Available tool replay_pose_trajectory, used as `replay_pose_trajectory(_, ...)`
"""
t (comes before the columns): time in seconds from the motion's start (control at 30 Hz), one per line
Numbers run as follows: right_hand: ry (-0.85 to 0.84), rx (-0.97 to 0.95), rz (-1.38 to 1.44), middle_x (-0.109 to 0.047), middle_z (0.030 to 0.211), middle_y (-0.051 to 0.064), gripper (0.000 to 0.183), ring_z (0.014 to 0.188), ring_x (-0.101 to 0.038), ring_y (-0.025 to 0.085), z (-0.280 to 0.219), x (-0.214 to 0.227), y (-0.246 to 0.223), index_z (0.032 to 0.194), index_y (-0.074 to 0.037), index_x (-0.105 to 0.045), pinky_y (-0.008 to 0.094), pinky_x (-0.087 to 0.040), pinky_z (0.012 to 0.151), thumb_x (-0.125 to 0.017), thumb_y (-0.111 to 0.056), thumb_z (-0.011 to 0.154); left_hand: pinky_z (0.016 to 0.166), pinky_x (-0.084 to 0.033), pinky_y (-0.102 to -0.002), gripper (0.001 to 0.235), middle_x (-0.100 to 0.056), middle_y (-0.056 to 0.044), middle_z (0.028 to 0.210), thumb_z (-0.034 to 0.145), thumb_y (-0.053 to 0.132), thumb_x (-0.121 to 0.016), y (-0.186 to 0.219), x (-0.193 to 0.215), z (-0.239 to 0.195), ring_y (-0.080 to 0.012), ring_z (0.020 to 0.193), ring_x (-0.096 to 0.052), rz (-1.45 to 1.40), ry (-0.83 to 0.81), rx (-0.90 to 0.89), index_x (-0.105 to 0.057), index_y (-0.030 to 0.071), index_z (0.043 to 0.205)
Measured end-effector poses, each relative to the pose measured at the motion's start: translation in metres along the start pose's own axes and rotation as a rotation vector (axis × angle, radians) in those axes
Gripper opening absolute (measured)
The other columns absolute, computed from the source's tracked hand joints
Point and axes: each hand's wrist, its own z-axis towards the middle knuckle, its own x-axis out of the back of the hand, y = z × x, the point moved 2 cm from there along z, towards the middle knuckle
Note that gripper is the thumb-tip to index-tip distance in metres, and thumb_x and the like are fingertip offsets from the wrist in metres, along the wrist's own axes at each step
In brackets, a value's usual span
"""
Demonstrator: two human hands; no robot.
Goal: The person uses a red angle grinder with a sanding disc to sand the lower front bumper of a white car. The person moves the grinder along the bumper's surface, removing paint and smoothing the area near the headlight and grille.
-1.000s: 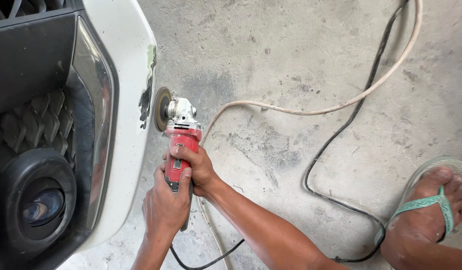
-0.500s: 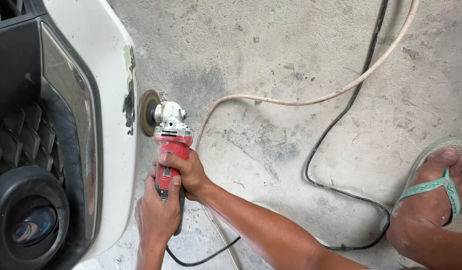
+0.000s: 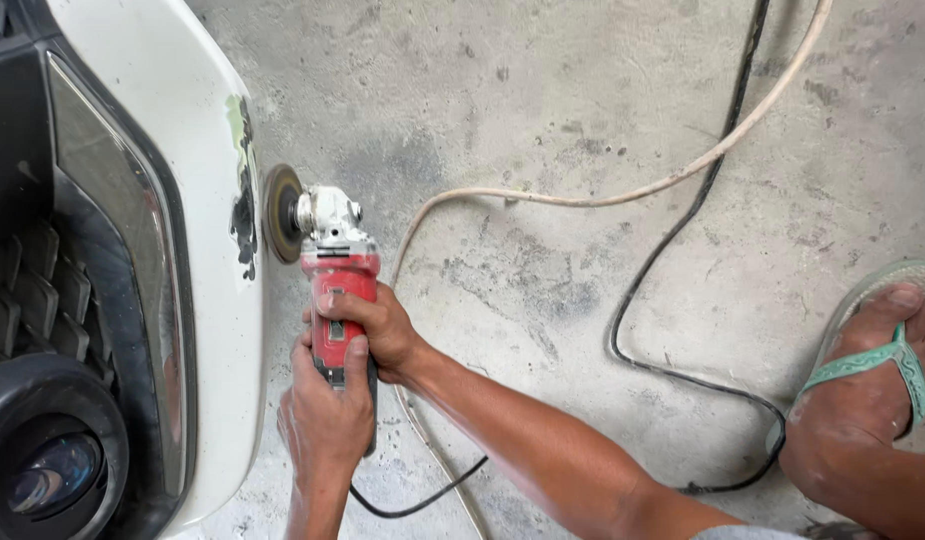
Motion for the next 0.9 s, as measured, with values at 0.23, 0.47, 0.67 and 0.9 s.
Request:
replay_pose_trajectory(0.23, 0.009, -0.017, -0.012, -0.065, 0.082, 0.019, 0.045, 0.064, -0.067, 0.026, 0.0, -0.003, -0.006, 0.114, 0.004, -0.06, 0.035, -0.056, 0.056, -0.07, -0.015, 0.074, 0.077, -0.043, -0.053, 0.056, -0.071, -0.016, 0.1, 0.085, 0.059, -0.045, 0.007, 0.002, -0.001, -0.0487, 0.095, -0.061, -0.013, -0.015, 0.032, -0.05, 0.021, 0.126)
replay_pose_trajectory(0.47, 0.019, -0.003, -0.05, -0.066, 0.081, 0.016, 0.032, 0.062, -0.066, 0.024, 0.004, -0.006, -0.019, 0.099, 0.003, -0.061, 0.034, -0.055, 0.055, -0.07, -0.015, 0.075, 0.079, -0.042, -0.056, 0.059, -0.069, -0.019, 0.106, 0.086, 0.06, -0.043, 0.02, 0.005, -0.001, -0.0503, 0.098, -0.059, -0.042, -0.004, 0.001, -0.051, 0.017, 0.126)
replay_pose_trajectory(0.67, 0.037, -0.023, -0.04, -0.067, 0.08, 0.017, 0.025, 0.062, -0.067, 0.025, 0.008, -0.004, -0.021, 0.088, 0.003, -0.06, 0.035, -0.055, 0.054, -0.07, -0.015, 0.074, 0.078, -0.041, -0.057, 0.061, -0.068, -0.019, 0.11, 0.086, 0.06, -0.044, 0.018, 0.0, 0.004, -0.0518, 0.098, -0.058, -0.038, 0.021, -0.034, -0.051, 0.019, 0.13)
replay_pose_trajectory(0.9, 0.04, -0.017, -0.083, -0.067, 0.08, 0.016, 0.026, 0.064, -0.067, 0.025, 0.007, -0.008, -0.029, 0.088, 0.004, -0.061, 0.035, -0.056, 0.056, -0.07, -0.017, 0.076, 0.081, -0.042, -0.055, 0.058, -0.068, -0.02, 0.109, 0.087, 0.058, -0.045, 0.022, 0.001, 0.006, -0.0504, 0.102, -0.058, -0.084, 0.013, -0.041, -0.052, 0.015, 0.125)
